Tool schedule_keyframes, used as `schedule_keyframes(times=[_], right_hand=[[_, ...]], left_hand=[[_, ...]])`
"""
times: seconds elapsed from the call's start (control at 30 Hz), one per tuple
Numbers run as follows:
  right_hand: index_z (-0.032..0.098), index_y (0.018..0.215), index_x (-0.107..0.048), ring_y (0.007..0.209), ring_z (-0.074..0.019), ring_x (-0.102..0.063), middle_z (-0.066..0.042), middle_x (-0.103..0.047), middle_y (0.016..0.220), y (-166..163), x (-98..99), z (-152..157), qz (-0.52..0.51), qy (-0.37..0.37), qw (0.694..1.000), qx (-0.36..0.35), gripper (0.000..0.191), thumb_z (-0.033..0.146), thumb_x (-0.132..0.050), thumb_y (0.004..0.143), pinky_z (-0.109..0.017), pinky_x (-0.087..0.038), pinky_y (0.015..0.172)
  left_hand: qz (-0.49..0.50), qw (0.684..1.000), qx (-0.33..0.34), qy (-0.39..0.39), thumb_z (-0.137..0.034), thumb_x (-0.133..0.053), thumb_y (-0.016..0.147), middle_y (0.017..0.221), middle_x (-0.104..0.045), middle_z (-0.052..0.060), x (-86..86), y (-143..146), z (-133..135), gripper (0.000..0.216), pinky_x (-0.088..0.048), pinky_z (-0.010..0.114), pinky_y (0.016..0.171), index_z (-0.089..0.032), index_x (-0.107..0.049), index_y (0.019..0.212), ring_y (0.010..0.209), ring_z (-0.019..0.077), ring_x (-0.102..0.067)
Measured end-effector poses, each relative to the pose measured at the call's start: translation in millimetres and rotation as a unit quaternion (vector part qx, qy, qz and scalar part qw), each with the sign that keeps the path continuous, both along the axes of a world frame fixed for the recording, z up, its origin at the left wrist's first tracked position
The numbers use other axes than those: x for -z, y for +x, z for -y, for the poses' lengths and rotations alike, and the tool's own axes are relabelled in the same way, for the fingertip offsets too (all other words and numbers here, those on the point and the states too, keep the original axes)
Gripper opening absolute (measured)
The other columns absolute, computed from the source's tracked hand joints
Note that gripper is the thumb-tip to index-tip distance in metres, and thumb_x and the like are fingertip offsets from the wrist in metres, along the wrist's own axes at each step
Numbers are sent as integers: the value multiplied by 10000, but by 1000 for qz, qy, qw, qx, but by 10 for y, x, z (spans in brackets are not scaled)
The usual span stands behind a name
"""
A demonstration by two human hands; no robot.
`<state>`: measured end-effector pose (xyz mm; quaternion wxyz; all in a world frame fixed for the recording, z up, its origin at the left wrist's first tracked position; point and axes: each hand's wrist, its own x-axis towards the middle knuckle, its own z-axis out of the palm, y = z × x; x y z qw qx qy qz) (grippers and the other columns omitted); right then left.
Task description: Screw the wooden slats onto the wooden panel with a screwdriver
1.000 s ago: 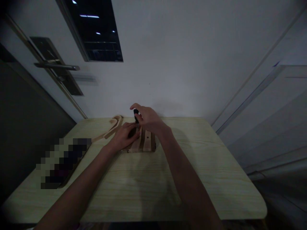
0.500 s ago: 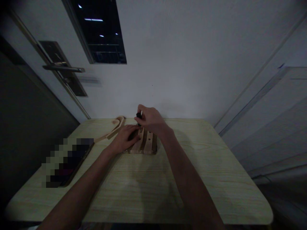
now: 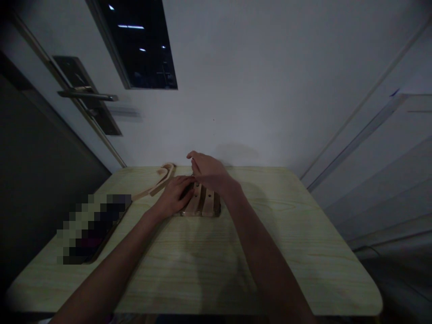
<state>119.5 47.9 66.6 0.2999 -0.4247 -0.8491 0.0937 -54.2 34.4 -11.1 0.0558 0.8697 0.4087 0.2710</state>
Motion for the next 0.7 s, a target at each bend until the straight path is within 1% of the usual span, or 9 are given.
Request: schedule_keyframes(times=[0.07,0.13,0.23,0.33,0.4,0.47,0.57,0.63,0.7], right_hand=[[215,1155,-492,710,-164,-572,-32,-655,824,-1,-15,8,0,-12,1000,1,254,223,-347,947,-274,-383,659],[233,1132,-492,630,-151,-537,-12,-644,772,-16,-26,19,6,0,1000,21,216,255,-389,943,-263,-328,591],[231,1048,-520,637,-148,-539,-21,-657,793,-43,-42,32,24,36,997,68,162,321,-468,924,-257,-281,572],[212,1010,-540,642,-153,-540,-24,-654,762,-55,-62,44,59,49,989,123,229,409,-524,895,-260,-256,566],[208,983,-557,641,-157,-534,-24,-648,749,-61,-75,55,84,48,983,157,267,455,-522,888,-266,-233,558],[213,952,-574,663,-161,-535,-28,-649,767,-72,-79,63,105,46,977,179,286,479,-482,904,-270,-222,557],[215,938,-574,731,-161,-541,-42,-647,870,-106,-61,57,117,46,978,165,289,432,-384,957,-268,-245,571],[208,949,-556,765,-156,-534,-52,-630,942,-135,-39,46,107,40,986,125,272,361,-333,978,-262,-274,590],[198,961,-527,773,-153,-518,-58,-611,968,-161,-19,45,82,30,993,75,248,310,-307,976,-258,-303,614]], left_hand=[[-4,1000,6,7,-223,-478,850,1232,-617,121,18,-7,-9,381,-433,459,995,-161,-572,1213,1147,279,-541],[-6,1000,10,16,-208,-501,820,1229,-615,129,42,-11,-23,402,-435,467,993,-156,-573,1212,1145,286,-540],[1,1000,5,25,-197,-499,817,1211,-624,127,70,-3,-34,390,-443,461,988,-150,-579,1196,1131,279,-547],[5,999,-3,33,-189,-487,831,1187,-635,119,76,10,-29,369,-447,456,985,-149,-582,1185,1113,268,-559],[3,999,-2,40,-190,-481,842,1179,-640,109,72,17,-21,357,-449,457,983,-156,-583,1183,1103,264,-563],[0,999,0,46,-202,-461,873,1178,-644,106,64,22,-13,339,-451,459,979,-154,-582,1185,1098,264,-562],[-7,999,-5,48,-250,-414,930,1173,-649,115,51,32,-2,328,-452,468,969,-141,-582,1191,1096,268,-557],[-13,999,-8,49,-272,-413,942,1155,-654,121,41,39,4,325,-455,469,957,-140,-585,1184,1089,270,-557],[-18,999,-9,51,-272,-427,937,1125,-658,124,29,45,9,304,-460,461,944,-141,-599,1151,1079,270,-559]])
